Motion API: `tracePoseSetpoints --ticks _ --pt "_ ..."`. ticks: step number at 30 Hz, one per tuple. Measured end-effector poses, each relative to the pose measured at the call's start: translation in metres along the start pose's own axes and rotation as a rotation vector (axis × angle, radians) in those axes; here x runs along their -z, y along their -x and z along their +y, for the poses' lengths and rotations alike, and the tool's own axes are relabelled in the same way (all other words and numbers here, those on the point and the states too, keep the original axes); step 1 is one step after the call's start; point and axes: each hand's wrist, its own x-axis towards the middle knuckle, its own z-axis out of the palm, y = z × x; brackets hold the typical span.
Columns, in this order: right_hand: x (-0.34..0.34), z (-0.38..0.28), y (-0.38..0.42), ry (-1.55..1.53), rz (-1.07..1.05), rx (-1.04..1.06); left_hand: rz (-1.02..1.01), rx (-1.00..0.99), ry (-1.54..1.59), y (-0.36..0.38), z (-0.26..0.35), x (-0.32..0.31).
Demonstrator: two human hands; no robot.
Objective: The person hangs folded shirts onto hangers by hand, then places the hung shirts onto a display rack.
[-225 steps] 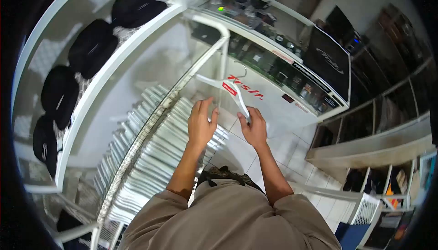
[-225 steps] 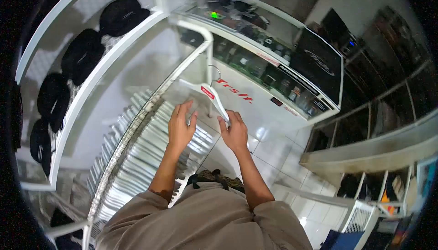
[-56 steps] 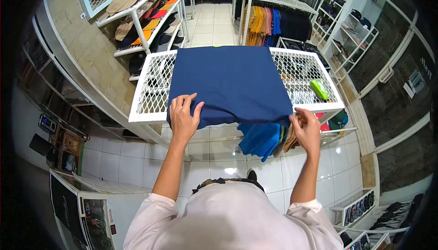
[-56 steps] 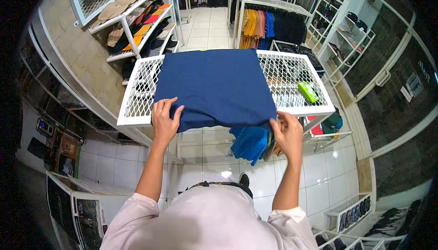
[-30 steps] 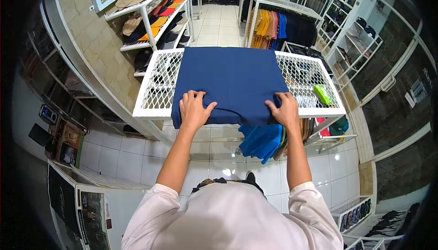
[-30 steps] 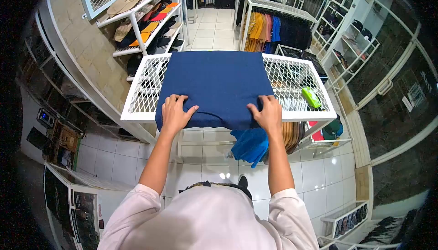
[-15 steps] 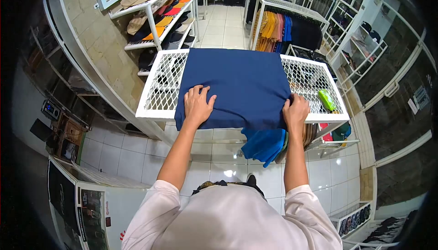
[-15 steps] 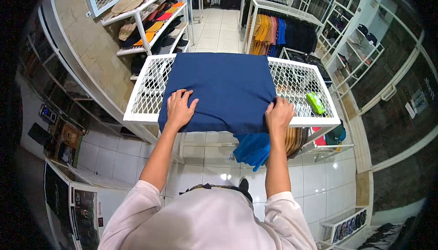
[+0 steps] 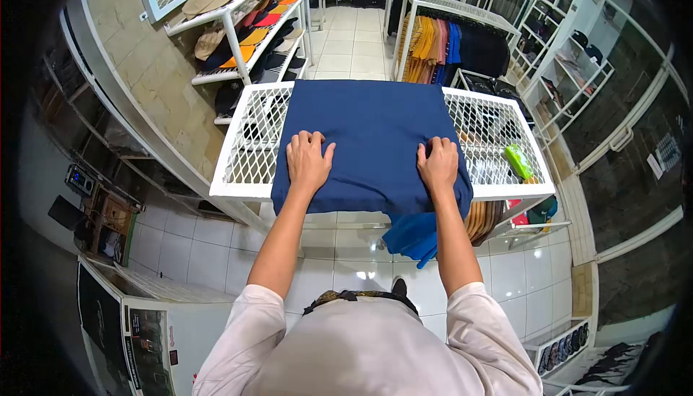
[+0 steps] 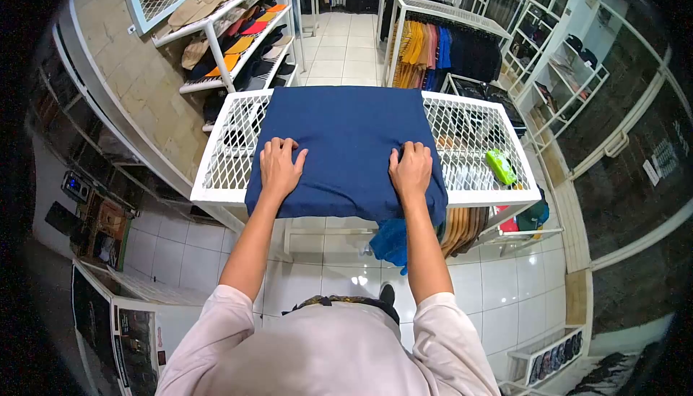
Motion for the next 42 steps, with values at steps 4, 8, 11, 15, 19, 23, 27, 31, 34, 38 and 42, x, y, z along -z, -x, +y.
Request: tracePoseSetpoints --ticks 4,8,11,15,19,23,27,31,34,38,42 --pt "-0.017 0.013 0.0 -0.018 -0.06 0.063 -0.025 0.01 -0.007 0.001 -0.003 -0.005" --pt "-0.023 0.015 -0.003 0.041 -0.169 0.036 -0.112 0.067 -0.05 -0.002 -0.003 -0.008" --pt "-0.018 0.014 -0.002 0.017 -0.19 0.04 -0.204 0.107 -0.024 0.003 -0.006 -0.005" --pt "0.024 0.016 0.034 -0.142 -0.228 0.144 -0.243 -0.041 0.136 0.036 -0.013 0.035" --pt "0.071 0.028 0.085 -0.199 -0.136 0.347 -0.185 -0.126 0.165 0.084 -0.027 0.073" --pt "0.068 0.043 0.093 -0.234 -0.096 0.391 -0.145 -0.185 0.198 0.094 -0.038 0.073" --pt "0.075 0.036 0.086 -0.35 -0.088 0.365 -0.087 -0.115 0.291 0.097 -0.03 0.076" --pt "0.101 0.02 0.104 -0.317 -0.066 0.301 -0.097 -0.078 0.295 0.112 -0.015 0.104" --pt "0.117 0.015 0.12 -0.282 -0.139 0.277 -0.156 -0.072 0.252 0.123 -0.005 0.131" --pt "0.133 0.013 0.123 -0.325 -0.348 0.142 -0.301 -0.033 0.293 0.125 0.007 0.154" --pt "0.12 -0.003 0.092 -0.384 -0.268 0.071 -0.247 0.028 0.395 0.095 0.026 0.131"
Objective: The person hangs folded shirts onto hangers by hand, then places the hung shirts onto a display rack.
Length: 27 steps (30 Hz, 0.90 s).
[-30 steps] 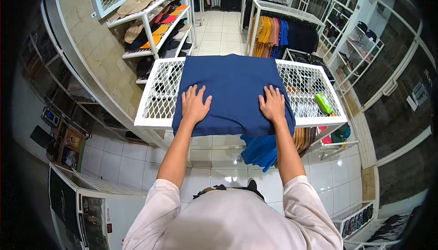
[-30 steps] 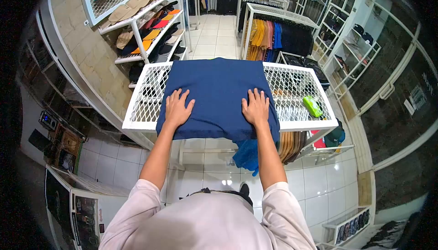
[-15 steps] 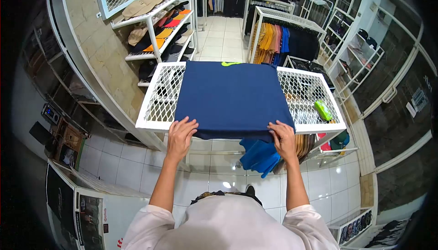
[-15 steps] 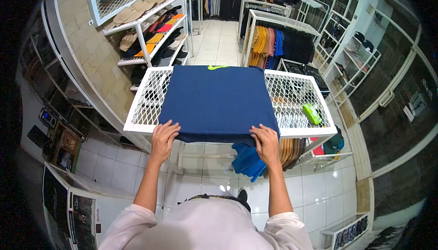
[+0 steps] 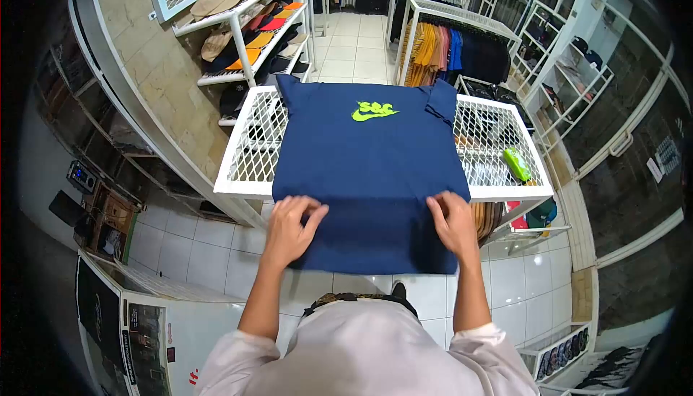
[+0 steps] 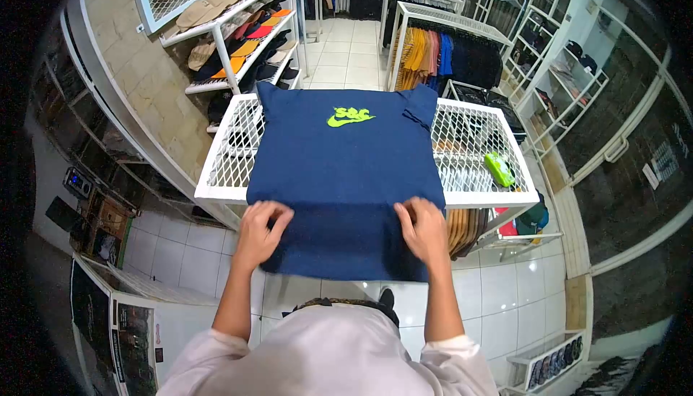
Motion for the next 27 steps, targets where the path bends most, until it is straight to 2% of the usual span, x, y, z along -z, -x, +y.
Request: tracePoseSetpoints --ticks 1,2,4,8,12,14,17,19,21,25,27 --pt "-0.007 -0.001 -0.011 0.013 0.091 0.04 0.098 -0.022 0.02 -0.012 -0.003 -0.012" --pt "-0.016 0.001 -0.021 0.014 0.093 0.038 0.097 -0.024 0.022 -0.023 -0.009 -0.025" --pt "-0.038 0.01 -0.044 0.17 0.17 0.145 0.213 -0.073 -0.167 -0.049 -0.02 -0.049" --pt "-0.065 0.02 -0.066 0.344 0.315 0.088 0.25 -0.021 -0.311 -0.068 -0.032 -0.07" --pt "-0.075 0.027 -0.066 0.337 0.291 0.052 0.3 0.014 -0.316 -0.064 -0.039 -0.083" --pt "-0.077 0.031 -0.066 0.323 0.382 0.143 0.348 -0.083 -0.342 -0.063 -0.045 -0.084" --pt "-0.076 0.041 -0.071 0.331 0.336 0.187 0.254 -0.053 -0.386 -0.065 -0.048 -0.081" --pt "-0.067 0.039 -0.079 0.329 0.328 0.209 0.277 -0.076 -0.396 -0.076 -0.04 -0.072" --pt "-0.062 0.04 -0.091 0.306 0.202 0.098 0.094 0.062 -0.417 -0.089 -0.032 -0.063" --pt "-0.074 0.048 -0.105 0.318 0.294 0.097 0.117 0.111 -0.421 -0.107 -0.05 -0.079" --pt "-0.074 0.048 -0.112 0.302 0.293 0.132 0.214 0.058 -0.38 -0.107 -0.052 -0.082"
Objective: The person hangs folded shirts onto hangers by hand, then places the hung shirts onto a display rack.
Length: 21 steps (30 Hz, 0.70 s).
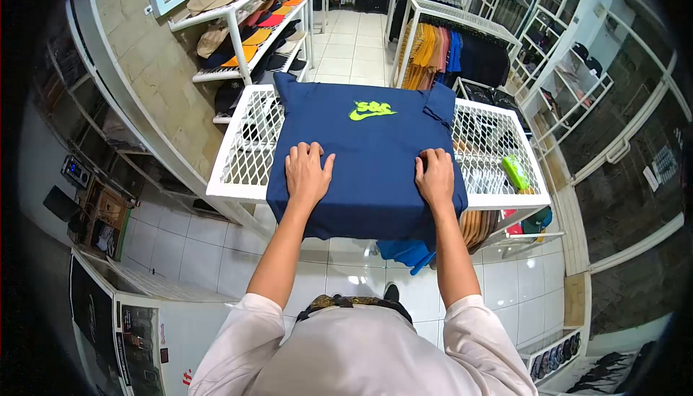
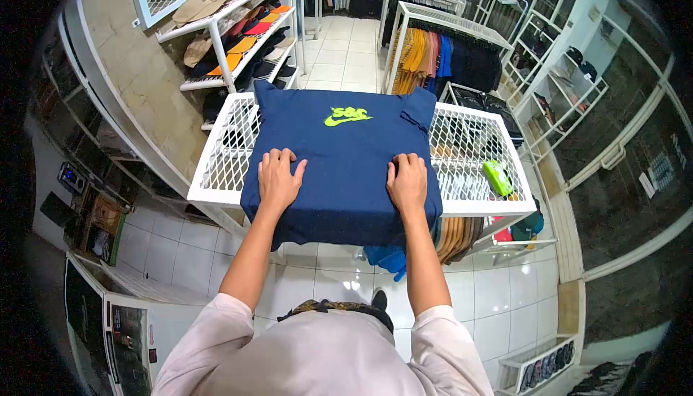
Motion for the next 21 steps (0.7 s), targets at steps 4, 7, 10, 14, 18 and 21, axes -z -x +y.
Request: tracePoseSetpoints --ticks 4,7,10,14,18,21 --pt "0.0 0.001 0.003 -0.043 -0.051 0.047 0.011 0.0 0.006 0.001 0.0 -0.001" --pt "-0.013 0.013 0.003 -0.121 -0.112 0.17 -0.037 0.011 -0.017 0.0 -0.004 -0.01" --pt "-0.015 0.017 0.002 -0.16 -0.094 0.2 0.056 0.009 -0.143 0.004 -0.007 -0.014" --pt "0.028 0.008 0.027 -0.075 0.079 -0.023 -0.162 -0.09 0.232 0.026 -0.023 0.019" --pt "0.054 0.019 0.075 0.276 0.15 -0.382 -0.175 -0.168 0.269 0.067 -0.031 0.054" --pt "0.063 0.014 0.074 0.191 0.092 -0.417 -0.078 -0.202 0.314 0.077 -0.032 0.053"
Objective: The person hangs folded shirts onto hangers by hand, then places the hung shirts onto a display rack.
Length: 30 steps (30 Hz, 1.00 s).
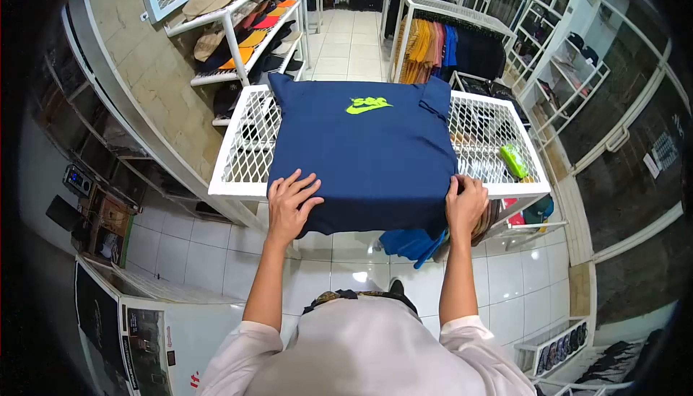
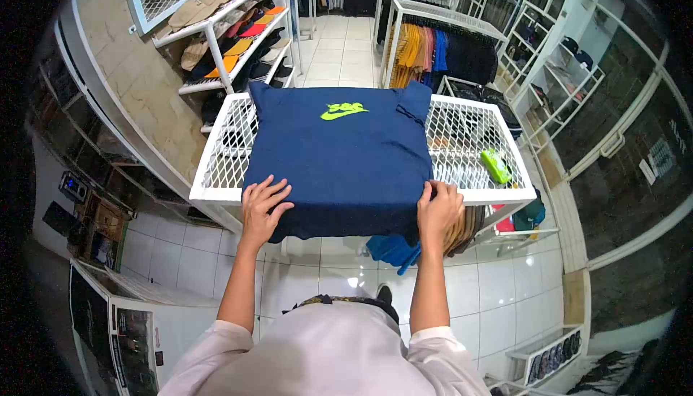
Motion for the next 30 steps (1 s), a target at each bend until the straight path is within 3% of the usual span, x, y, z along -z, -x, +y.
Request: tracePoseSetpoints --ticks 5,11,13,18,21,23,25,30 --pt "0.012 -0.003 0.015 -0.054 0.002 0.021 0.046 0.046 0.08 0.013 0.011 0.008" --pt "0.041 0.028 0.044 -0.203 -0.147 0.007 -0.065 0.083 0.139 0.026 0.031 0.045" --pt "0.039 0.013 0.027 -0.201 -0.023 0.116 0.034 0.034 0.131 0.001 0.036 0.033" --pt "0.004 0.013 0.003 -0.174 -0.081 0.07 0.044 0.042 0.028 -0.073 0.004 -0.01" --pt "-0.002 0.018 -0.006 -0.339 -0.174 -0.071 -0.044 0.101 -0.038 -0.082 -0.011 -0.028" --pt "-0.002 0.01 -0.007 -0.273 -0.14 0.018 -0.012 0.027 -0.111 -0.079 -0.01 -0.035" --pt "-0.004 0.002 -0.008 -0.254 -0.03 0.16 -0.106 0.048 -0.147 -0.076 -0.017 -0.039" --pt "-0.014 -0.001 -0.018 -0.17 -0.072 0.138 -0.246 0.116 -0.249 -0.078 -0.02 -0.042"
